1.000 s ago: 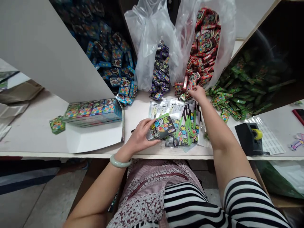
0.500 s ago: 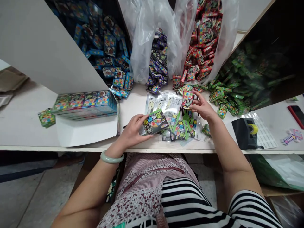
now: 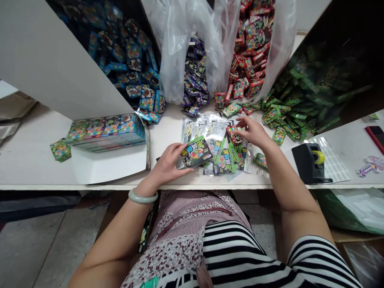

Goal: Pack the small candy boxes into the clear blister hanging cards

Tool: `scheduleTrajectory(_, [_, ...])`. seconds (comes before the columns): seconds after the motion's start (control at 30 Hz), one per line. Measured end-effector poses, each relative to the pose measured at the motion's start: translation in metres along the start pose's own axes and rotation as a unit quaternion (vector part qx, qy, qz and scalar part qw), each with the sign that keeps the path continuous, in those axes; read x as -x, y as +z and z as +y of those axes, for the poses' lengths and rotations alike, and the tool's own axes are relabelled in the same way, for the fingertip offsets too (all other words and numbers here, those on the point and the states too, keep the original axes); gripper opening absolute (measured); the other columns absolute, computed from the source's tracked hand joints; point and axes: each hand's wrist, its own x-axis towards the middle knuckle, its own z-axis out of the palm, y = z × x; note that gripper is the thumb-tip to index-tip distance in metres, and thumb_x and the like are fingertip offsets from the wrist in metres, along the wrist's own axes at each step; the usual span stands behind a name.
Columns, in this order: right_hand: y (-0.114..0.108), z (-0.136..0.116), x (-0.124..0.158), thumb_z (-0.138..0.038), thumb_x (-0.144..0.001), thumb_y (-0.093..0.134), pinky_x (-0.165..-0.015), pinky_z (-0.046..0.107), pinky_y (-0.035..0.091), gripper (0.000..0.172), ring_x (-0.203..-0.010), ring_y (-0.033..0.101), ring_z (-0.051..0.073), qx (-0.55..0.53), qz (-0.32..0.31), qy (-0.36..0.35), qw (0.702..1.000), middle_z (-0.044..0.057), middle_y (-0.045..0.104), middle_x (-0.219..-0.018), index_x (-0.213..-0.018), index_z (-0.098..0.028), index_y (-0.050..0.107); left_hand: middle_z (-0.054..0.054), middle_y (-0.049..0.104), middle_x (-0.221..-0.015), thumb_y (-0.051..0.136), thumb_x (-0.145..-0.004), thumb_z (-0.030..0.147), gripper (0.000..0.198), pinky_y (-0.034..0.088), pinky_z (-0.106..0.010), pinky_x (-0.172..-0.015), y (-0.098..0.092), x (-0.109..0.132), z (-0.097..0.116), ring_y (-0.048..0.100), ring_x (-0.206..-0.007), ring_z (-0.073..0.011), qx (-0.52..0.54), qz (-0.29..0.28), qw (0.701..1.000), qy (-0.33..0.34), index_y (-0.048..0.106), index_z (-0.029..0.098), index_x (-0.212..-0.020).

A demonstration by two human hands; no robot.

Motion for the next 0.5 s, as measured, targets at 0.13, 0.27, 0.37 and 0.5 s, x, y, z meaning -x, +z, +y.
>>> scheduleTrajectory(0.13, [-0.003,0.034,-0.007,-0.023,-0.061,0.086,-0.116,0.056,0.033,0.089,-0.145,0.037,0.038,0.050,-0.108,-0.066,0.991,0.014,0.049,-0.150,-0.142,-0.023,0.050,-0.013,0.049,-0.135,0.075,-0.080,0.055,0.088,0.048,-0.052,-0.109,-0.003,0.002,-0.003,0.053,-0.126,-0.0315,0.011,-0.006,1.000,-0.011,0.036,0.028,-0.153])
scheduleTrajectory(0.27, [-0.007,0.028,0.002,-0.030,-0.070,0.080,-0.113,0.056,0.038,0.070,-0.132,0.049,0.035,0.035,-0.087,-0.131,0.987,0.014,0.054,-0.138,-0.135,-0.022,0.056,-0.013,0.049,-0.135,0.075,-0.081,0.055,0.088,0.047,-0.054,-0.109,-0.001,-0.004,0.002,0.052,-0.127,-0.0322,0.013,-0.014,1.000,-0.002,0.034,0.027,-0.154])
scheduleTrajectory(0.37, [-0.017,-0.003,0.023,-0.045,-0.075,0.079,-0.113,0.053,0.040,0.069,-0.129,0.051,0.032,-0.023,-0.075,-0.198,0.977,0.012,0.052,-0.134,-0.136,-0.027,0.055,-0.014,0.049,-0.136,0.075,-0.081,0.055,0.090,0.047,-0.054,-0.109,0.001,-0.009,0.007,0.051,-0.126,-0.0325,0.008,0.000,1.000,0.022,0.032,0.027,-0.155])
scheduleTrajectory(0.5, [-0.024,-0.044,0.046,-0.045,-0.079,0.076,-0.112,0.051,0.043,0.068,-0.130,0.049,0.031,-0.022,-0.129,-0.258,0.957,0.011,0.050,-0.135,-0.142,-0.032,0.053,-0.015,0.048,-0.139,0.076,-0.079,0.056,0.093,0.045,-0.055,-0.111,0.000,-0.012,0.012,0.049,-0.129,-0.0337,0.008,0.003,1.000,0.030,0.032,0.027,-0.155])
